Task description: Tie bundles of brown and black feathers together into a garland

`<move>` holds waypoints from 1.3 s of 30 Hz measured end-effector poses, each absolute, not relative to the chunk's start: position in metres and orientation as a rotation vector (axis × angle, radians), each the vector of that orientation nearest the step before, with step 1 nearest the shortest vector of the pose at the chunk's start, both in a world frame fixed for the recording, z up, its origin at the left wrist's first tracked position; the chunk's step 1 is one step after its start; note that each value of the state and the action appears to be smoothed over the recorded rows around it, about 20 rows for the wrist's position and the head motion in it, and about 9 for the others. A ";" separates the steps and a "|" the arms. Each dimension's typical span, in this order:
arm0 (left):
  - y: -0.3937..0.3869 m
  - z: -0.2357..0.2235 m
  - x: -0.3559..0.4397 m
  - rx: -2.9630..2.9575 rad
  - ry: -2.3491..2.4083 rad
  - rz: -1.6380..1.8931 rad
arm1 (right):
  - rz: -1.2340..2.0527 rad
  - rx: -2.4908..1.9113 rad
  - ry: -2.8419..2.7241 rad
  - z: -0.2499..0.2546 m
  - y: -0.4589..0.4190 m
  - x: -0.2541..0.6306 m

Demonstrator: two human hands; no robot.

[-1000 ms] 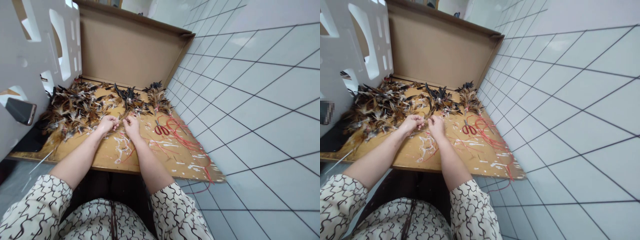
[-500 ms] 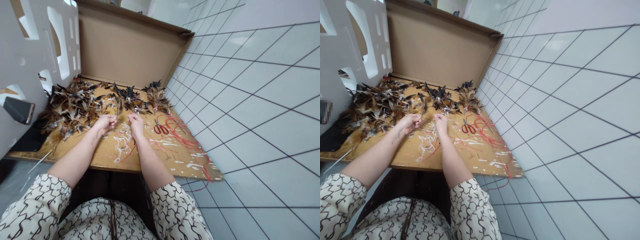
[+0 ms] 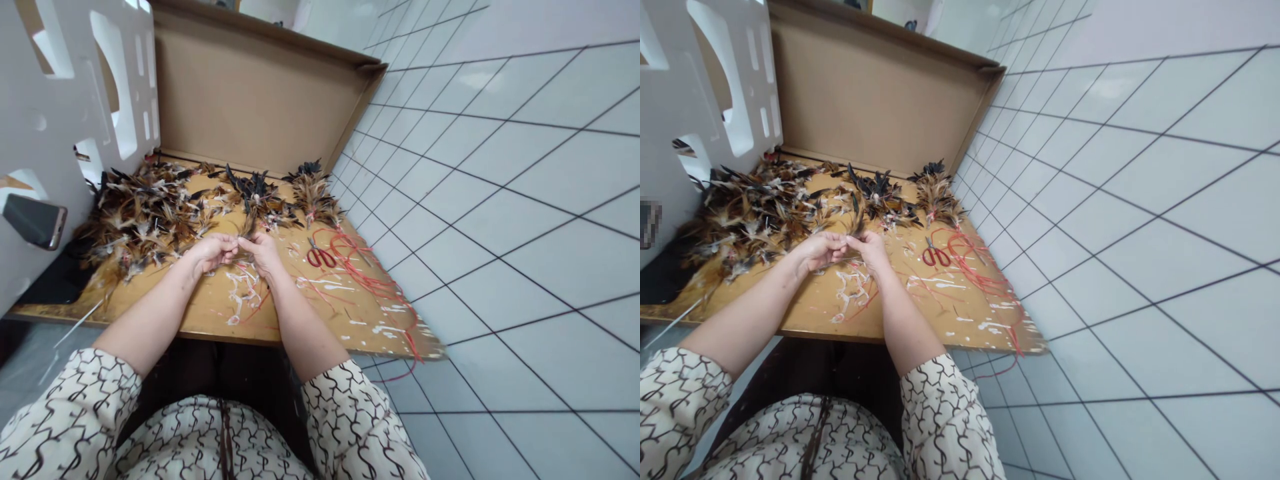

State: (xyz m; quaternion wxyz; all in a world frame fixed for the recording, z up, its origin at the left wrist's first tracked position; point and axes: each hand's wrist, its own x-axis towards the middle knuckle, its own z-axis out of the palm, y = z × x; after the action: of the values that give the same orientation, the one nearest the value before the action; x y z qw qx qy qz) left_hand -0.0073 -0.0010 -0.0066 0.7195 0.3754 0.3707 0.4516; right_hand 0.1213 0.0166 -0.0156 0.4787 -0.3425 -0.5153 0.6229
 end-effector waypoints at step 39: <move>-0.008 -0.005 0.011 1.124 1.073 1.327 | 1.304 -0.909 -1.169 -0.019 0.022 0.119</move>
State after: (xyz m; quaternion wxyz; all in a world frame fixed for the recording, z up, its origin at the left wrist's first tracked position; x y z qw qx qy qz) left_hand 0.0113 -0.0083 -0.0053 0.5218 0.4692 0.4478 0.5541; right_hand 0.1185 0.0220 -0.0190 0.5517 -0.3842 -0.4941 0.5513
